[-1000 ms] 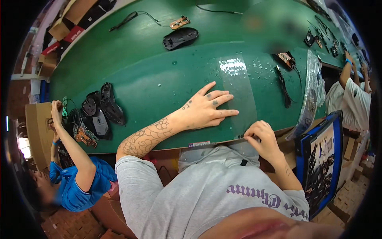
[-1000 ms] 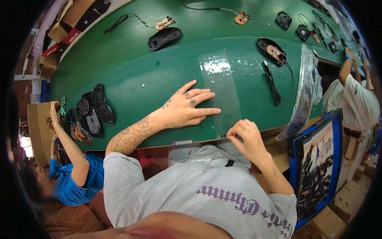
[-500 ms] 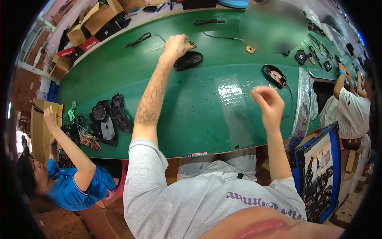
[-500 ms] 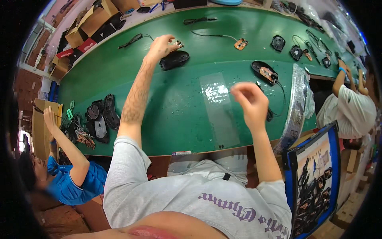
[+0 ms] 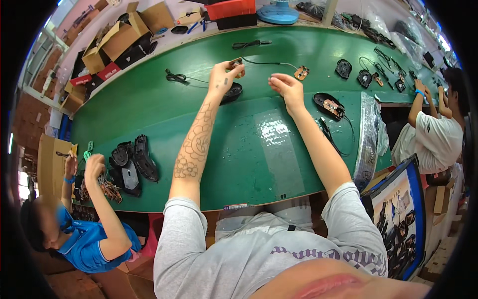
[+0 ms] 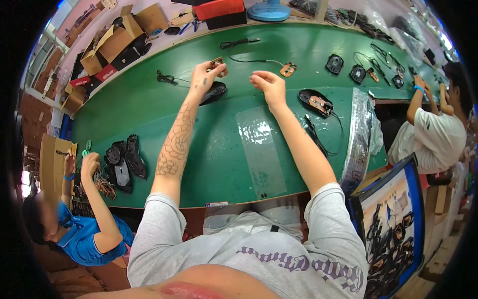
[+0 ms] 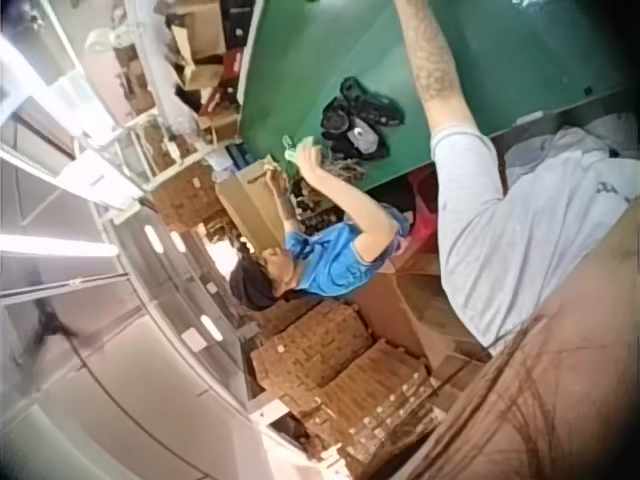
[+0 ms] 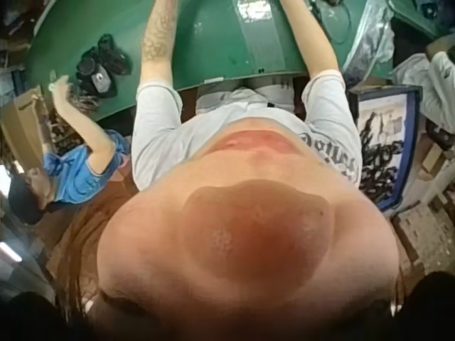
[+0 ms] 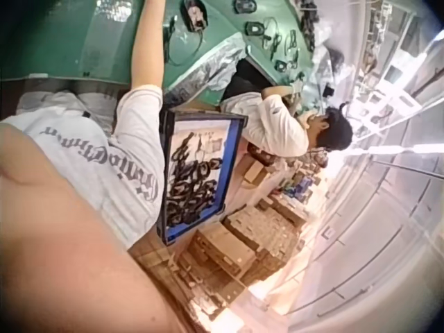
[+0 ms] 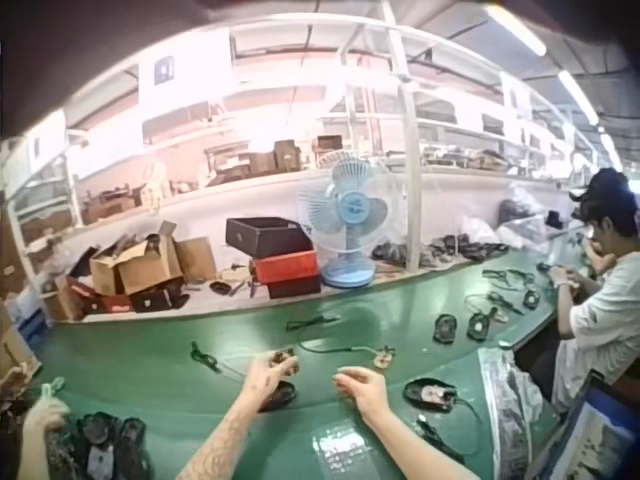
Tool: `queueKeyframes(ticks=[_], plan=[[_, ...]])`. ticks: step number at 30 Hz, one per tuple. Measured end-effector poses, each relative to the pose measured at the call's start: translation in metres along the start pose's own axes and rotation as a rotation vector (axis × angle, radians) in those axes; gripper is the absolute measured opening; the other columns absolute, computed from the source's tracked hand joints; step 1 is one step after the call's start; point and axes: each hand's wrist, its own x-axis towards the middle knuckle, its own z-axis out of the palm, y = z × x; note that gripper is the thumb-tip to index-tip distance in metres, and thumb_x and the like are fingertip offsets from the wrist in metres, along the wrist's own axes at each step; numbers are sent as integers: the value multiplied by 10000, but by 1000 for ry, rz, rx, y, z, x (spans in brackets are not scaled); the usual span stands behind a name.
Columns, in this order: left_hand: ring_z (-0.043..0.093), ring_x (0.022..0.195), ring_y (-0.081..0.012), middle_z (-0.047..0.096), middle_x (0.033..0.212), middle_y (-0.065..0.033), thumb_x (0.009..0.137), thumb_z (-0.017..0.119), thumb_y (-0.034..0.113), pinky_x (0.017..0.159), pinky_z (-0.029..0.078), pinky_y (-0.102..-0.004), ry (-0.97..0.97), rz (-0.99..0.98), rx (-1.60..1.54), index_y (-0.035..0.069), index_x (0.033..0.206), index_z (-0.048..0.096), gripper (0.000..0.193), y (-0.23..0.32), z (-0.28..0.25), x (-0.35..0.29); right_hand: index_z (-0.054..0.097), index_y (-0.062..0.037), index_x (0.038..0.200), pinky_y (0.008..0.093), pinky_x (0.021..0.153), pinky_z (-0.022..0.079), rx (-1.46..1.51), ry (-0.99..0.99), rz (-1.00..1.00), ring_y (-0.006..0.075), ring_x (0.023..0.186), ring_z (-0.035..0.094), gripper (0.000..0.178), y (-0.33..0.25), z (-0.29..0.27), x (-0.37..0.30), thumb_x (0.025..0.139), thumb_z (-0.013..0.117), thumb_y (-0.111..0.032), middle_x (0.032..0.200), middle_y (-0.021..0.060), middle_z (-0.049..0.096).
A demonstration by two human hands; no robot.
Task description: Assembling internal components into plastic computer mouse housings at a production station.
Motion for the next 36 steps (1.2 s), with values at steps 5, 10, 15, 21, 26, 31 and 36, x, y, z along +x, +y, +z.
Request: queueKeyframes(ticks=[5,10,15,21,26,31,36], plan=[[582,647,-109,717,798,-31,853,739,227,594,455,-239,19,-4,-342,12,1009,719,267,3,37,-28,685,-12,1068,224,757,525,0,-18,3,146,876,675,187,11,4,17,892,701,-72,969,67,720],[580,620,-87,723,798,-34,878,718,175,562,436,-205,78,58,-409,9,1130,680,304,1,48,-38,704,-25,1063,214,742,520,-42,-41,-32,123,858,659,191,12,5,20,882,709,-87,940,41,719],[609,601,-82,737,831,-39,891,710,155,553,442,-189,96,160,-268,7,1240,634,387,-4,50,-37,685,-26,1059,219,753,522,-134,-67,-92,116,856,656,195,12,11,23,874,717,-79,930,44,718],[640,595,-91,745,855,-41,898,714,171,554,465,-201,79,226,-141,3,1310,592,461,-2,55,-39,591,-28,1046,236,788,534,-205,-44,-160,135,871,671,227,12,6,23,862,724,-31,941,90,719],[653,606,-99,746,859,-39,899,719,181,557,474,-209,99,246,-108,3,1315,590,471,-6,55,-39,519,-54,1001,241,794,541,-244,-41,-183,147,856,681,270,9,7,21,845,733,-2,935,118,721],[657,611,-100,744,857,-38,895,720,171,555,474,-208,106,266,-112,5,1312,594,467,-8,56,-40,492,-70,951,236,792,543,-258,-43,-206,151,846,687,276,10,6,19,841,734,5,929,119,722],[659,615,-101,741,857,-37,889,723,158,557,479,-210,101,274,-98,3,1310,596,467,-9,57,-40,480,-75,926,230,787,542,-276,-41,-221,149,833,688,279,9,5,18,841,732,8,921,113,723]])
